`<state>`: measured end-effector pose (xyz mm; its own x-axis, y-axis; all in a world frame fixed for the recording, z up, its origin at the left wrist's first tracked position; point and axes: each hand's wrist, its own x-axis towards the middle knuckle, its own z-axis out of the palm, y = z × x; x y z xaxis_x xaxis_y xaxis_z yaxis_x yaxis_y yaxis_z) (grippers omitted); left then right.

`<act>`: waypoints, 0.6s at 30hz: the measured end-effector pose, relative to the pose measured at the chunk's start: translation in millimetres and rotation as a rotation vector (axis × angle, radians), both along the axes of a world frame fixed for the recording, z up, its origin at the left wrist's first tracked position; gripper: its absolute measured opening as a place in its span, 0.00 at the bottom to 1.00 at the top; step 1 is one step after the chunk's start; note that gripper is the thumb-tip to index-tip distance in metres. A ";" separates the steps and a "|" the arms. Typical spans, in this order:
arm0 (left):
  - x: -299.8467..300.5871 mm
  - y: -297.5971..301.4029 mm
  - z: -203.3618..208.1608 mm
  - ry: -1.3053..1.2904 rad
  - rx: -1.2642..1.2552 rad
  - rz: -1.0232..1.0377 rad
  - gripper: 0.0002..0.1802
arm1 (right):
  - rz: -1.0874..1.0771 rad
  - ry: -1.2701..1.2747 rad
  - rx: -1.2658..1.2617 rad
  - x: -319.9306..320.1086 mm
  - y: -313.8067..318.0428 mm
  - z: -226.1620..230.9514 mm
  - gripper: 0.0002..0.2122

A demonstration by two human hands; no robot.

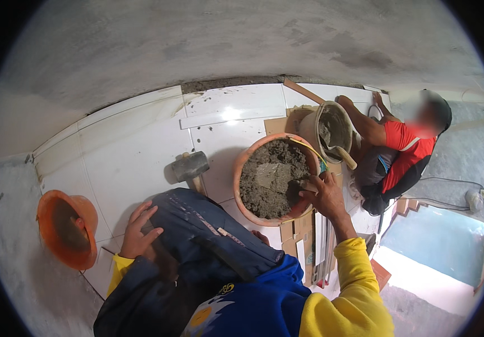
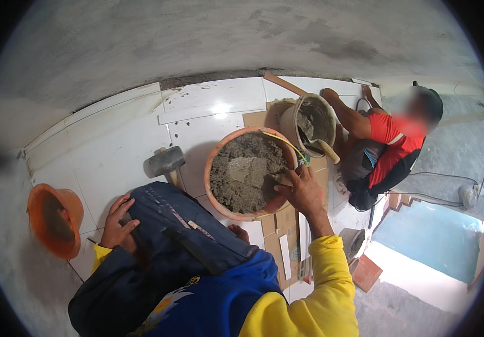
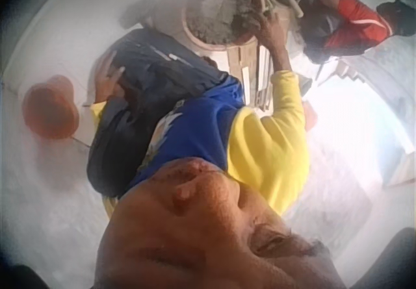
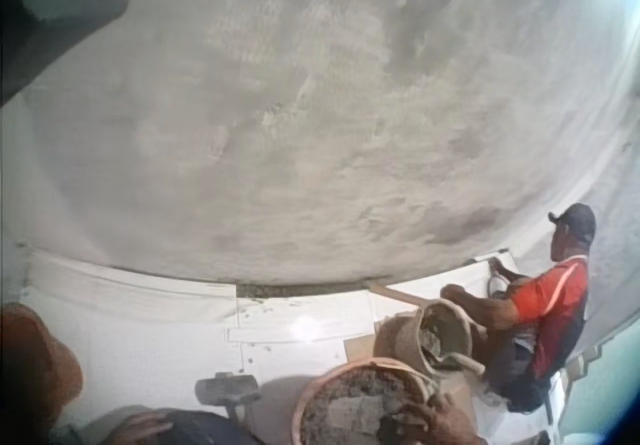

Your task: The person applies cement to the floor using a trowel, places white tiles, and taps them with a rubber mallet to level them. They also use a brush and water to clean the tile edges and apply grout between the tiles.

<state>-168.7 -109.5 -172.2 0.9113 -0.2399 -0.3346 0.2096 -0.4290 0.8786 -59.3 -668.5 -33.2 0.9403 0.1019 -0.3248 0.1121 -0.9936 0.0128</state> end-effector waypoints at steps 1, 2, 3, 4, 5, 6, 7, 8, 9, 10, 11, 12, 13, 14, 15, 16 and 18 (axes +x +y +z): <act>-1.3 0.0 1.0 0.004 -0.004 0.005 0.38 | 0.012 0.029 -0.002 2.0 3.6 0.9 0.22; -3.0 -1.4 1.1 0.007 -0.015 0.008 0.38 | 0.047 0.016 -0.011 2.4 0.6 -1.9 0.24; -4.7 -1.7 0.5 0.010 -0.016 0.011 0.38 | 0.083 0.013 0.002 2.0 -2.8 -2.4 0.23; -6.3 -2.2 -0.2 0.014 -0.017 0.012 0.38 | 0.117 0.011 0.015 1.3 -6.7 -1.7 0.23; -5.6 -2.0 -2.2 0.013 -0.016 0.011 0.38 | 0.150 0.004 0.030 2.3 -9.7 -1.5 0.22; -6.9 0.4 -2.9 0.009 -0.012 0.016 0.38 | 0.157 -0.007 0.027 5.1 -5.5 5.7 0.21; -8.1 3.0 -3.8 0.004 -0.009 0.018 0.38 | 0.163 -0.017 0.025 4.6 -2.4 18.4 0.21; -9.7 2.1 -5.1 0.001 -0.018 0.015 0.38 | 0.162 -0.026 0.009 0.2 -3.0 31.2 0.20; -11.7 3.0 -6.2 0.012 -0.025 0.023 0.38 | 0.105 0.007 0.009 -5.1 -6.7 35.3 0.20; -13.6 5.5 -7.4 0.023 -0.032 0.031 0.39 | 0.048 0.039 0.010 -10.9 -10.2 38.9 0.19; -10.8 3.3 -8.2 0.030 -0.045 0.035 0.39 | -0.013 0.067 0.003 -16.4 -16.5 45.2 0.19; -9.3 2.0 -7.4 0.040 -0.048 0.035 0.39 | 0.016 0.035 0.048 -24.2 -23.2 49.1 0.19; -8.5 1.9 -5.0 0.050 -0.049 0.034 0.39 | -0.029 0.045 0.040 -30.9 -26.5 50.8 0.19; -8.4 2.1 -3.4 0.062 -0.048 0.033 0.39 | -0.075 0.055 0.035 -36.7 -26.7 50.9 0.19; -8.4 3.0 -6.1 0.041 -0.032 0.011 0.40 | -0.120 0.066 0.031 -40.0 -26.6 49.7 0.19; -7.3 4.1 -8.2 0.020 -0.016 -0.011 0.40 | -0.135 0.048 0.060 -41.9 -25.7 46.8 0.19; -8.1 3.0 -9.8 0.028 -0.009 -0.017 0.41 | -0.120 0.032 0.076 -44.2 -24.5 37.3 0.19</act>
<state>-176.8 -106.5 -182.0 0.8974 -0.2582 -0.3577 0.2270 -0.4250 0.8763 -103.6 -693.0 4.1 0.9366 0.0144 -0.3501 -0.0087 -0.9979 -0.0642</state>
